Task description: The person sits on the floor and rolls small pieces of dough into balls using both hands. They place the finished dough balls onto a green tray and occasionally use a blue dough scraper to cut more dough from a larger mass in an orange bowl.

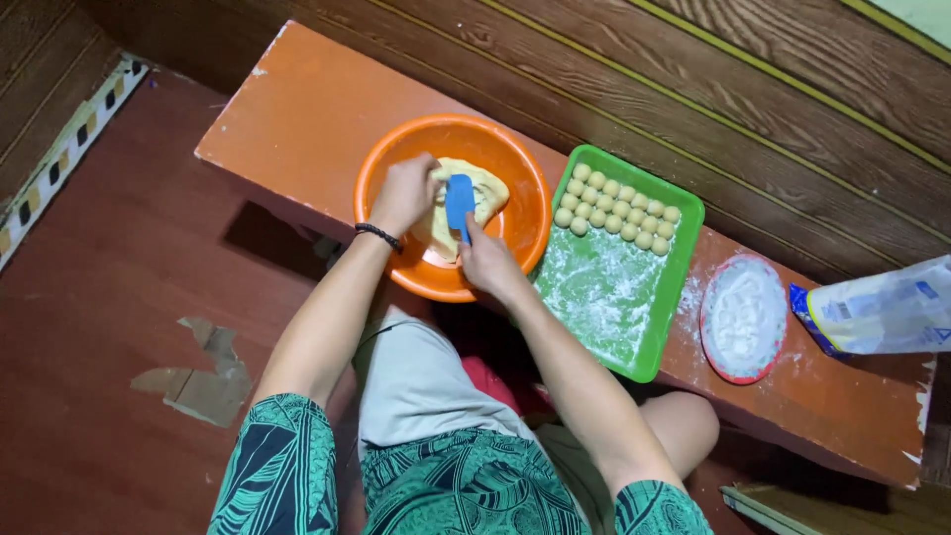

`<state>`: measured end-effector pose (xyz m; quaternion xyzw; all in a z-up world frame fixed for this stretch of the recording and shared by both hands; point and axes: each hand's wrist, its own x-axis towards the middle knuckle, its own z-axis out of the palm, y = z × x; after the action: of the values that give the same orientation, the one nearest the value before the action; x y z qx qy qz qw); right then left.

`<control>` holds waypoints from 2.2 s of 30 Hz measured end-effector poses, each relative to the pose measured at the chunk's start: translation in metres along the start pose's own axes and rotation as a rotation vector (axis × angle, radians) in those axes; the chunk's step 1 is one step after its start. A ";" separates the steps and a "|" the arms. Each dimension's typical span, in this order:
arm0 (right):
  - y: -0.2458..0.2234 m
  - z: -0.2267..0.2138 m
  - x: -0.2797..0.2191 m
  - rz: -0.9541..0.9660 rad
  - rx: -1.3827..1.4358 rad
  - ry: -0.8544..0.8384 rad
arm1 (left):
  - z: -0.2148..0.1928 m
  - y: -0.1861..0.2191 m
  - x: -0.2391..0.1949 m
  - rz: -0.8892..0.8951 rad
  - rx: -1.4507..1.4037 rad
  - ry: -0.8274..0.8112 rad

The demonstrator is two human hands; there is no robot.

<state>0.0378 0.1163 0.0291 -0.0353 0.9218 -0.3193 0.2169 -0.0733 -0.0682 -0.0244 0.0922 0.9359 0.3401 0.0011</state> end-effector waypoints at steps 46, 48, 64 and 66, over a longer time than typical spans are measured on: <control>0.013 -0.039 -0.006 -0.160 0.807 0.468 | -0.017 0.047 -0.120 -0.349 -1.590 0.199; 0.009 -0.041 0.004 -0.138 0.611 0.451 | -0.043 0.064 -0.131 -0.324 -1.643 0.130; 0.015 -0.001 0.075 -0.396 -0.181 0.570 | -0.029 0.046 -0.125 -0.208 -1.731 0.145; 0.011 -0.002 0.070 -0.405 -0.351 0.551 | -0.031 0.048 -0.127 -0.233 -1.582 0.086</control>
<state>-0.0258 0.1123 -0.0026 -0.1662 0.9606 -0.1905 -0.1158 0.0575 -0.0741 0.0220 -0.0474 0.4200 0.9039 0.0655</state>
